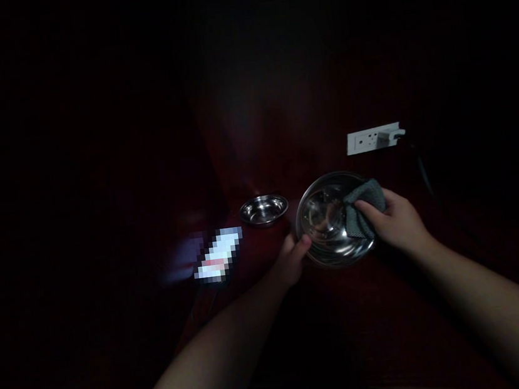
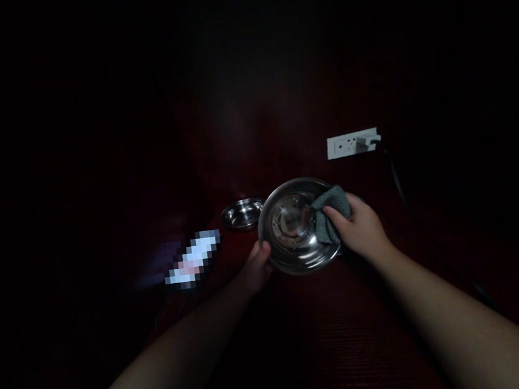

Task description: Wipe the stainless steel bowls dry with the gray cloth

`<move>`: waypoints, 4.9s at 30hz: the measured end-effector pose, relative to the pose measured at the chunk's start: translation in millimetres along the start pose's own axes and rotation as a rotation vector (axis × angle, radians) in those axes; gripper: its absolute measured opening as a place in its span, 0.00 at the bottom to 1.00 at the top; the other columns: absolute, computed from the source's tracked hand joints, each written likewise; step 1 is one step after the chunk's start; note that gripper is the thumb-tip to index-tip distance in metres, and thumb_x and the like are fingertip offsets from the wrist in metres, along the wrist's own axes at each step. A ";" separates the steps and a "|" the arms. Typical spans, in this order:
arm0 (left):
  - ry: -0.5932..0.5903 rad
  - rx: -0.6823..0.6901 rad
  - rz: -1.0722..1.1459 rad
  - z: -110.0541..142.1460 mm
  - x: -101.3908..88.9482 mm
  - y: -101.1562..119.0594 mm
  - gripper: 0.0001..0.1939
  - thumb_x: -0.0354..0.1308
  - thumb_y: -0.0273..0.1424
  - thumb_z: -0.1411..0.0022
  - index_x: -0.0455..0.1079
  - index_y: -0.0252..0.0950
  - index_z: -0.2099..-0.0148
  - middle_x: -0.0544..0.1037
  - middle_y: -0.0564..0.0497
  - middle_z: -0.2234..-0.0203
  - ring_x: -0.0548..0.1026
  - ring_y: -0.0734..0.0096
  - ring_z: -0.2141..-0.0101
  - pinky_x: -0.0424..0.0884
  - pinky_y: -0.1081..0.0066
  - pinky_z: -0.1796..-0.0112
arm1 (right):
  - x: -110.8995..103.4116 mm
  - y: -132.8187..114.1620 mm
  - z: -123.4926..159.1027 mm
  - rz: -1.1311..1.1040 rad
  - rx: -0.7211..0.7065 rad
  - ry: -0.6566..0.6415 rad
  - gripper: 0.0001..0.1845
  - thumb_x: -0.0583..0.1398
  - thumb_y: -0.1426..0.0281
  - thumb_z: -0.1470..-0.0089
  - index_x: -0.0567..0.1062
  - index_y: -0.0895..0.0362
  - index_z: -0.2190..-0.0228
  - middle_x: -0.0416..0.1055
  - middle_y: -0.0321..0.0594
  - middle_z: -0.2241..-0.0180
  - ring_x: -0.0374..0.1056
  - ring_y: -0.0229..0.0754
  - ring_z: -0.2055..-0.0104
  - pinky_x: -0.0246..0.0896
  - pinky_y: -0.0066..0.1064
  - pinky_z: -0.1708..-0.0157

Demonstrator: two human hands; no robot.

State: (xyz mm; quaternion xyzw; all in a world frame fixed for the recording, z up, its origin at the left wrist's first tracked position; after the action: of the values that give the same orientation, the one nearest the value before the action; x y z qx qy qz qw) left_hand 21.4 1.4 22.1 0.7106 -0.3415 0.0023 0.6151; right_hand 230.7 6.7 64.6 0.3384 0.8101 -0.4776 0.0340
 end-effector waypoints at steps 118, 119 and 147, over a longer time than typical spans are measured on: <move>0.226 -0.075 -0.089 -3.3 1.1 -7.2 0.26 0.60 0.32 0.52 0.66 0.29 0.50 0.78 0.42 0.63 0.78 0.62 0.70 0.76 0.67 0.74 | 28.4 17.4 9.8 -0.268 0.189 -0.279 0.16 0.56 0.56 0.47 0.74 0.55 0.66 0.76 0.41 0.66 0.73 0.46 0.64 0.68 0.36 0.63; 0.223 -0.075 -0.088 -3.3 1.3 -6.9 0.26 0.60 0.32 0.52 0.67 0.29 0.50 0.79 0.42 0.64 0.78 0.62 0.70 0.76 0.67 0.74 | 28.1 16.7 10.0 -0.261 0.189 -0.277 0.16 0.57 0.56 0.47 0.74 0.55 0.67 0.76 0.41 0.67 0.73 0.46 0.64 0.68 0.36 0.63; 0.242 -0.068 -0.092 -2.0 2.4 -5.1 0.25 0.60 0.32 0.50 0.66 0.31 0.49 0.79 0.43 0.64 0.77 0.63 0.71 0.76 0.67 0.74 | 27.0 13.6 9.6 -0.238 0.143 -0.276 0.17 0.57 0.55 0.48 0.74 0.56 0.66 0.77 0.42 0.65 0.73 0.47 0.63 0.68 0.38 0.60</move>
State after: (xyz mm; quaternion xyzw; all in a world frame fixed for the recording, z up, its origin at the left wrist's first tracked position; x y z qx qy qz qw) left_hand 26.6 2.0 19.1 0.6988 -0.2315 0.0483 0.6751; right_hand 215.2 17.3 39.0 0.1729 0.7962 -0.5763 0.0640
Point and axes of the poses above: each hand's wrist, its own z-axis away from the middle knuckle, its own x-axis out of the palm, y = z × x, the point moved 4 cm from there along -z, towards the middle knuckle
